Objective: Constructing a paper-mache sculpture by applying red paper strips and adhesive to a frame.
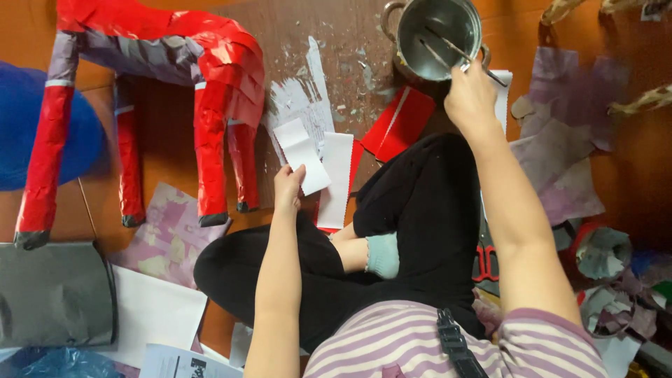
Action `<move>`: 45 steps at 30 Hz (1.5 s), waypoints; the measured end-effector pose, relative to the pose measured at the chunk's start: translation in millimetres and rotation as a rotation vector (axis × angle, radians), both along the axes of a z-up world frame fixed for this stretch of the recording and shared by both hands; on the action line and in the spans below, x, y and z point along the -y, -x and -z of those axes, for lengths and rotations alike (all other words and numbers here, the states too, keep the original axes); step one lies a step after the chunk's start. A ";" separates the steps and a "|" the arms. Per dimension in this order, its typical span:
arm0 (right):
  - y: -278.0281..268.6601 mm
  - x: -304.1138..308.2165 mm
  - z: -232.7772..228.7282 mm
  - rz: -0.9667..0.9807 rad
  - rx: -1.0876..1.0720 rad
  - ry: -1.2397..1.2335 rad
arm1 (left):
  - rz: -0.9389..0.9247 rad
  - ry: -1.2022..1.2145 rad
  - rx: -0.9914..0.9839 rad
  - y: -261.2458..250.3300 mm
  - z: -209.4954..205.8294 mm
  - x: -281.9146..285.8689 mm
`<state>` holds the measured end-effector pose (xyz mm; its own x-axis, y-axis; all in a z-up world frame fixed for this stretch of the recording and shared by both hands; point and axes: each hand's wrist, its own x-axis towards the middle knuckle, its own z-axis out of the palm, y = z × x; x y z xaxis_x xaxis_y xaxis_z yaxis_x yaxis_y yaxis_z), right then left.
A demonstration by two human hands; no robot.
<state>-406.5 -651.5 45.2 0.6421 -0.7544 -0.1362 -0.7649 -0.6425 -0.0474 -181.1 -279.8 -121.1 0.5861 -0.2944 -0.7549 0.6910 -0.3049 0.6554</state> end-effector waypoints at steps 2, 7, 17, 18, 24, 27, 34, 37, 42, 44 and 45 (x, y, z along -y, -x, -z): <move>8.0 -19.4 -16.1 0.135 0.084 -0.265 | -0.043 0.047 -0.026 5.5 10.2 -1.8; 25.2 -75.5 5.4 0.599 0.725 -0.803 | -0.170 0.056 0.013 20.7 73.6 -5.1; -31.1 -194.3 43.4 -0.078 0.356 -0.729 | -0.334 0.243 -0.252 25.3 -119.8 10.3; -37.4 -201.8 45.5 -0.277 0.304 -0.455 | -0.296 0.230 -0.226 24.9 -119.5 10.2; -68.5 -229.3 60.1 -0.574 0.194 0.126 | -0.232 0.204 -0.146 32.8 33.0 -4.8; -78.5 -233.7 75.1 -0.574 0.196 0.165 | -0.255 0.243 -0.192 32.6 90.7 1.7; -25.1 -263.7 23.4 -0.446 0.130 -0.051 | -0.538 0.162 -0.341 28.2 45.2 16.8; 27.9 -256.2 43.2 -0.425 0.092 -0.113 | -0.510 0.265 -0.355 26.9 57.0 8.3; 50.3 -268.9 55.5 -0.119 -0.025 -0.635 | -0.402 0.208 -0.372 22.6 31.9 -2.2; 48.0 -277.3 53.0 -0.033 -0.049 -0.685 | -0.397 0.243 -0.395 24.2 39.9 0.2; 43.0 -289.6 49.6 -0.059 0.002 -0.744 | -0.410 0.246 -0.377 25.0 74.7 2.6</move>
